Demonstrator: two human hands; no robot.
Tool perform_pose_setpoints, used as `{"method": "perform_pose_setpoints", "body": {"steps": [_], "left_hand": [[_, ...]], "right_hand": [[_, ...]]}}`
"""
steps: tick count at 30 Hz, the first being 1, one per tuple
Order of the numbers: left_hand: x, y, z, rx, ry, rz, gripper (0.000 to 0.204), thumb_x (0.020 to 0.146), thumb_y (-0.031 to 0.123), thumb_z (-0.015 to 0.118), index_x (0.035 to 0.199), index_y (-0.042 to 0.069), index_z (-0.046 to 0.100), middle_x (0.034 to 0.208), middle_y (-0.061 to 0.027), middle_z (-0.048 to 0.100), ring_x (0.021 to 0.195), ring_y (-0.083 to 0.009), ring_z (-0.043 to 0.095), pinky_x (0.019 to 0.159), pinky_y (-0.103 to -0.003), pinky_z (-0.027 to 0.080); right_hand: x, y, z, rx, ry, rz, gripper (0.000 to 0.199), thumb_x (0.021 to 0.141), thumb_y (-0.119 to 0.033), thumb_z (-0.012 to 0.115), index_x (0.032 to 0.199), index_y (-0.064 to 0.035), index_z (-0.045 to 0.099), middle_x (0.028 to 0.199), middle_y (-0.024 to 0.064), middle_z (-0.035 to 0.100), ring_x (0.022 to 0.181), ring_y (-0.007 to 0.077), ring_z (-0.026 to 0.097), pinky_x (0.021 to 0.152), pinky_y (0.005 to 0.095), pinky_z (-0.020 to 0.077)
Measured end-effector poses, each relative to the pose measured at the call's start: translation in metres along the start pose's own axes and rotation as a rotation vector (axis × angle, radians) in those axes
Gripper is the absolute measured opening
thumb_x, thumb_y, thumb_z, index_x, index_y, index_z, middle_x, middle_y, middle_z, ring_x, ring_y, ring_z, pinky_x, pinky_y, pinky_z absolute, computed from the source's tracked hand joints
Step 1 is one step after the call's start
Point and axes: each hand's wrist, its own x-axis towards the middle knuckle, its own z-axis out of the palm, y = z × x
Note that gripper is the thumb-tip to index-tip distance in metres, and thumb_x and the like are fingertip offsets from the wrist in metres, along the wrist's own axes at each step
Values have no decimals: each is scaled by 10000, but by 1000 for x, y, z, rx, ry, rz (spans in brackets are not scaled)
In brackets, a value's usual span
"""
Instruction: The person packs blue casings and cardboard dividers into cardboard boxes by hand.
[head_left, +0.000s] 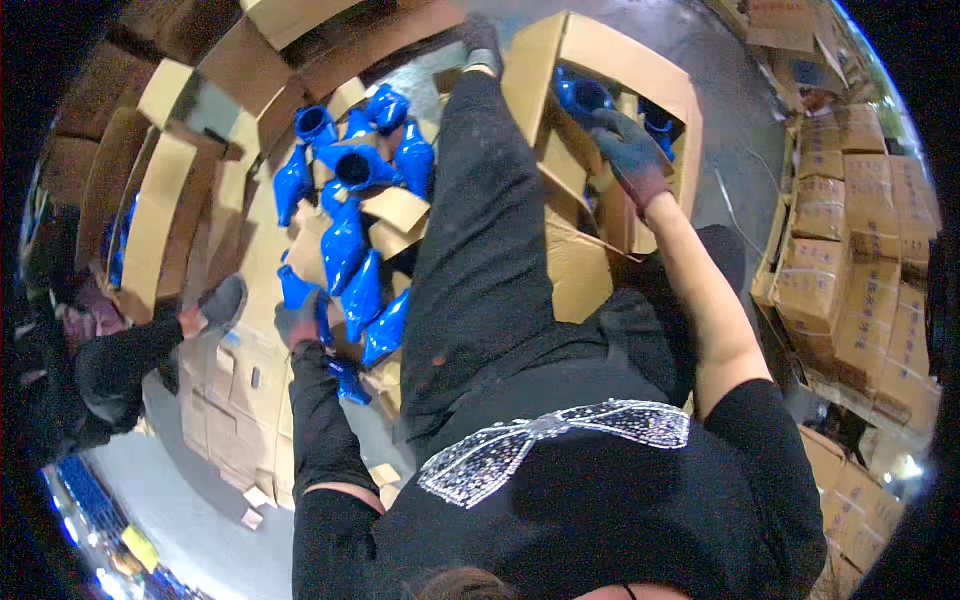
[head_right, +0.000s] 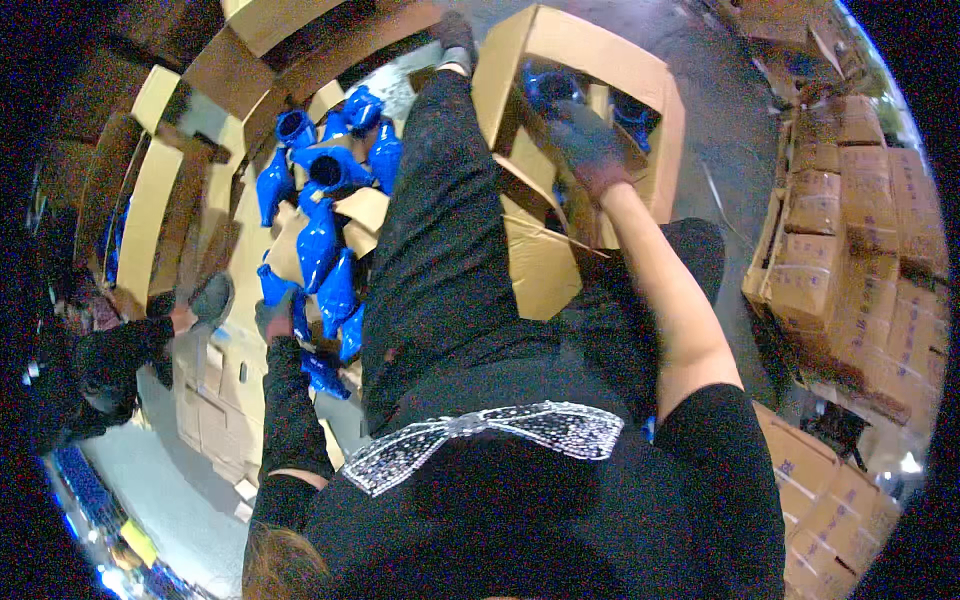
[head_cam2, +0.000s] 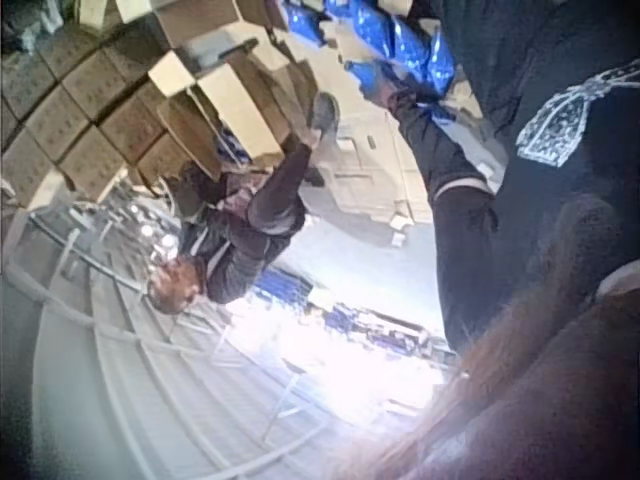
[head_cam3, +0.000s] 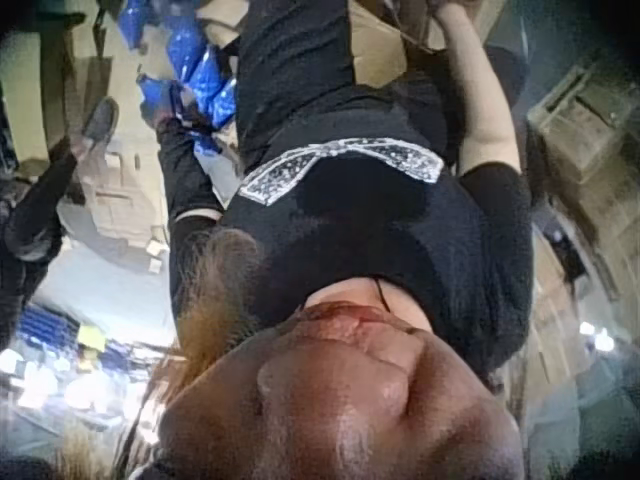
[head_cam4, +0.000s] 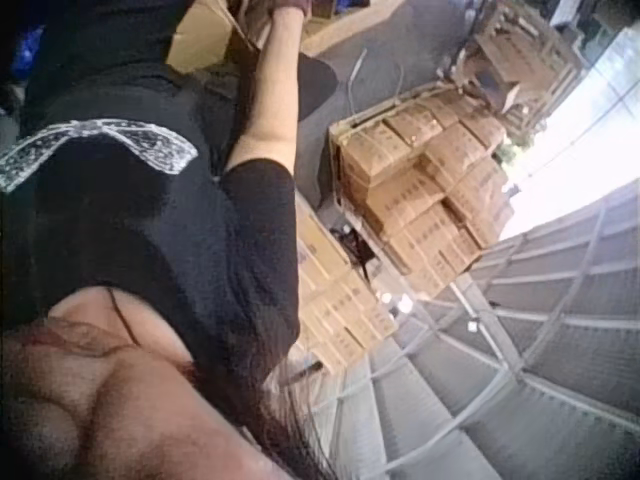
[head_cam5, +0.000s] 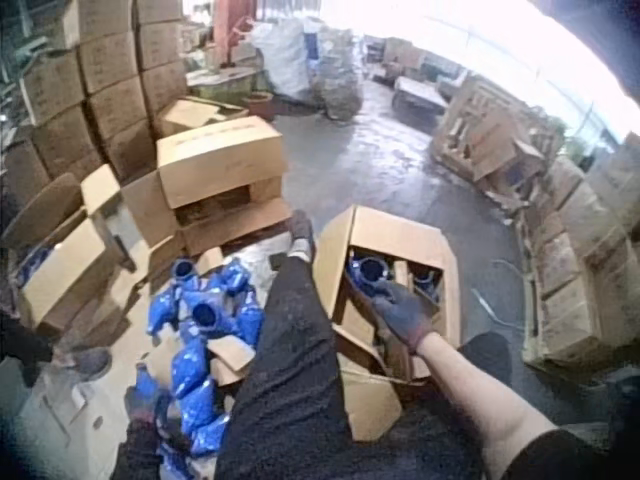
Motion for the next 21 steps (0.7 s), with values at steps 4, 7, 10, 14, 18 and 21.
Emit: {"method": "perform_pose_setpoints", "body": {"steps": [4,7,10,14,18,21], "left_hand": [[4,-7,7,-53,-18,-30,789,602,525,707,1079,-81,541,1061,-280,576,990,-397,558,868,-441,435],[16,-46,6,15,177,159,686,707,431,678,1146,-71,516,1094,-254,568,1029,-369,542,918,-411,400],[11,0,-6,-342,80,209,557,763,330,652,1140,-58,523,1083,-214,581,1027,-340,541,933,-377,389],[-29,91,-31,-844,-109,273,384,834,243,606,1114,-13,548,1038,-123,599,876,-210,599,725,-296,493],[-78,175,-52,-976,-644,489,335,841,138,587,1153,26,539,1130,-74,552,711,-151,625,555,-217,492],[-137,239,-58,-1047,-848,454,416,815,146,643,1186,24,499,1025,-93,609,825,-142,594,678,-249,495]], "right_hand": [[41,31,1,-313,-18,-108,398,832,-291,498,1144,-49,548,1139,182,557,1110,328,493,948,375,384],[64,19,25,-474,-143,-164,392,858,-289,440,1149,-45,536,1176,194,529,1121,345,474,961,399,373],[72,37,30,-628,-225,-144,372,885,-286,391,1112,-48,564,1172,204,531,1110,350,485,960,422,375],[65,72,21,-671,-249,-176,254,836,-197,492,981,-39,628,1004,180,616,892,324,595,792,390,459],[-21,40,2,467,-106,182,222,853,-171,497,956,-24,627,906,65,637,820,157,601,740,290,477],[-65,-2,-21,725,-117,183,299,809,-215,564,986,22,609,906,65,628,821,142,590,749,273,471]]}}
